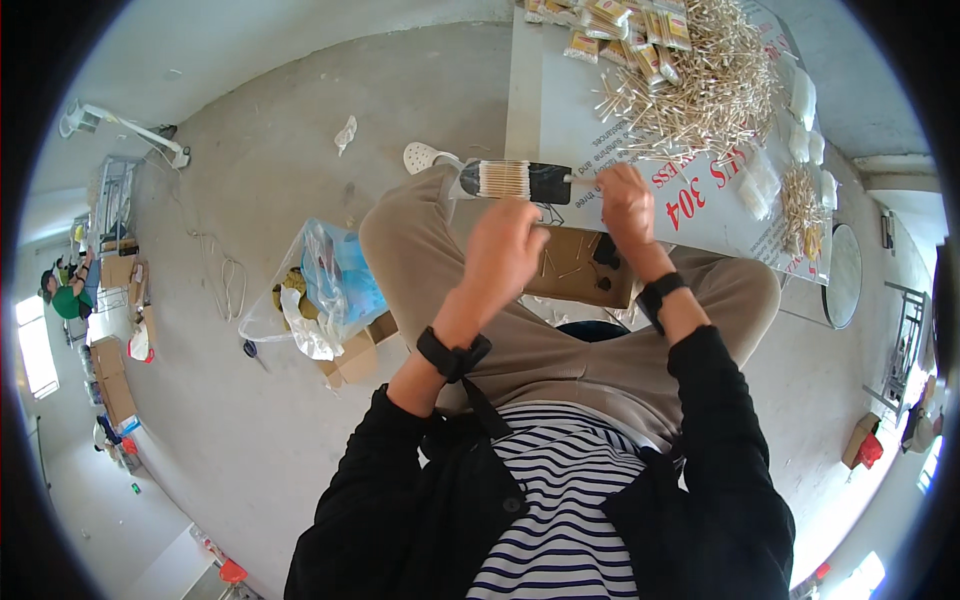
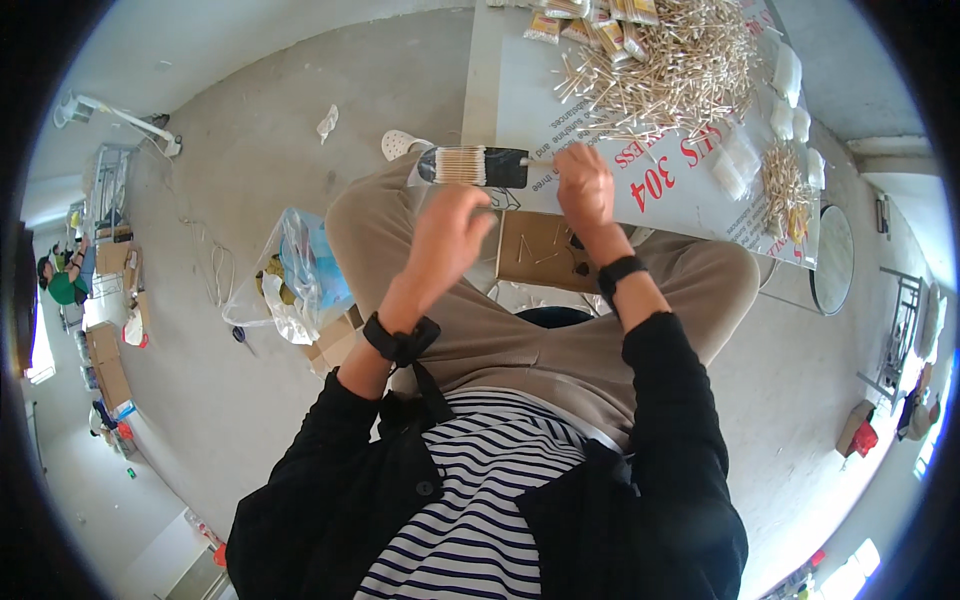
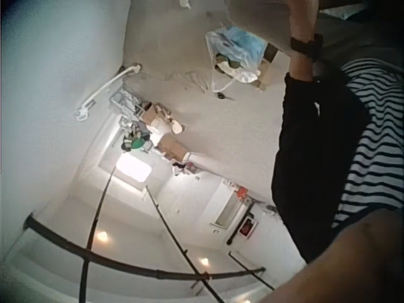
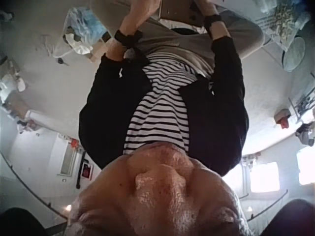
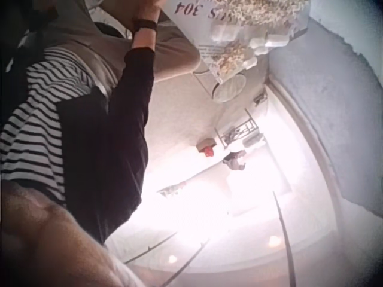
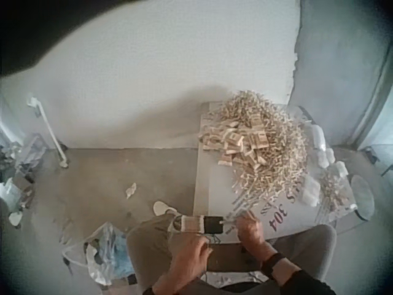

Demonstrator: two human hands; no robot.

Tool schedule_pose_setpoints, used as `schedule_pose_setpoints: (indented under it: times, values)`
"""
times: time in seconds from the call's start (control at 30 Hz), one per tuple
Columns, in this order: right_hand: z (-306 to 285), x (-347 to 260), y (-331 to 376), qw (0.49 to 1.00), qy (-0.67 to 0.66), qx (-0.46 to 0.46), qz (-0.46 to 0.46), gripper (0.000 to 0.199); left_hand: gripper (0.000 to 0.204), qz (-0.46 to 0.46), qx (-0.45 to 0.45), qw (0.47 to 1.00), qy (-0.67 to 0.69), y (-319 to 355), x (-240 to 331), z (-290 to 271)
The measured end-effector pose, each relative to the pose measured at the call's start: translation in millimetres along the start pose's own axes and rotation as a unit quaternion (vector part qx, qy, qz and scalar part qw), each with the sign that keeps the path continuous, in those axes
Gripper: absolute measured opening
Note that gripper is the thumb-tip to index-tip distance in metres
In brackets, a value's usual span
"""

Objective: Packing small wooden sticks into individual plastic bags at a workshop table.

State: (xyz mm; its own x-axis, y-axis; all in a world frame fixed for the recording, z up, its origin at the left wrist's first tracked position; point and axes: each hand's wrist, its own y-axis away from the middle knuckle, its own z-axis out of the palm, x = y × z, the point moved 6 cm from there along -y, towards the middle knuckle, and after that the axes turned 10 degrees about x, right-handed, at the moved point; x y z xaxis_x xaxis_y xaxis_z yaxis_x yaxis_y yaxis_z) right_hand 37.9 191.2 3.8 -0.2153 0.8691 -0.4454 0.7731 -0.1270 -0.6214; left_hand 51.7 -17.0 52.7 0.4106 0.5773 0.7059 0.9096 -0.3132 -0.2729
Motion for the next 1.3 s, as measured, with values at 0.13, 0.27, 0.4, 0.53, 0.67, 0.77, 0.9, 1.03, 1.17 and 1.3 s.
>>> schedule_pose_setpoints:
  times: [0.13,0.27,0.4,0.53,0.67,0.77,0.9,1.03,1.17,1.3]
  values:
    - [7.8,-29.3,18.7,0.999,-0.046,-0.022,-0.011,0.004,0.041,0.130,-0.043,0.985,-0.101,10.4,34.6,35.1]
    - [21.5,-43.2,17.3,0.997,-0.071,-0.017,0.017,0.006,0.069,0.135,-0.085,0.968,-0.195,3.9,19.1,60.2]
    - [20.9,-7.8,14.5,0.992,-0.075,-0.070,0.069,0.005,0.079,0.123,-0.113,0.966,-0.198,6.0,10.2,75.7]
    - [15.2,18.3,-50.4,0.986,0.133,-0.093,0.021,0.024,0.083,0.093,-0.126,0.972,-0.177,8.9,16.6,74.5]
    - [31.5,27.8,-95.3,0.966,0.239,-0.085,-0.054,0.048,0.087,0.091,-0.130,0.966,-0.205,10.0,18.4,78.2]
    - [54.7,52.2,-81.9,0.943,0.237,-0.230,0.034,0.060,0.089,0.082,-0.134,0.965,-0.210,7.0,18.9,81.5]
    - [30.2,39.2,-35.2,0.978,0.100,-0.156,-0.100,0.062,0.091,0.070,-0.120,0.969,-0.203,9.0,17.5,80.9]
    - [-1.8,44.2,-10.1,0.965,0.078,-0.203,-0.148,0.061,0.092,0.054,-0.129,0.969,-0.203,8.5,14.6,80.6]
    - [-24.5,44.4,-24.7,0.967,0.100,-0.162,-0.171,0.047,0.093,0.055,-0.126,0.969,-0.204,9.6,12.9,80.0]
    - [-22.1,43.5,-46.2,0.990,0.099,-0.069,-0.072,0.019,0.093,0.063,-0.111,0.972,-0.197,9.7,18.1,78.8]
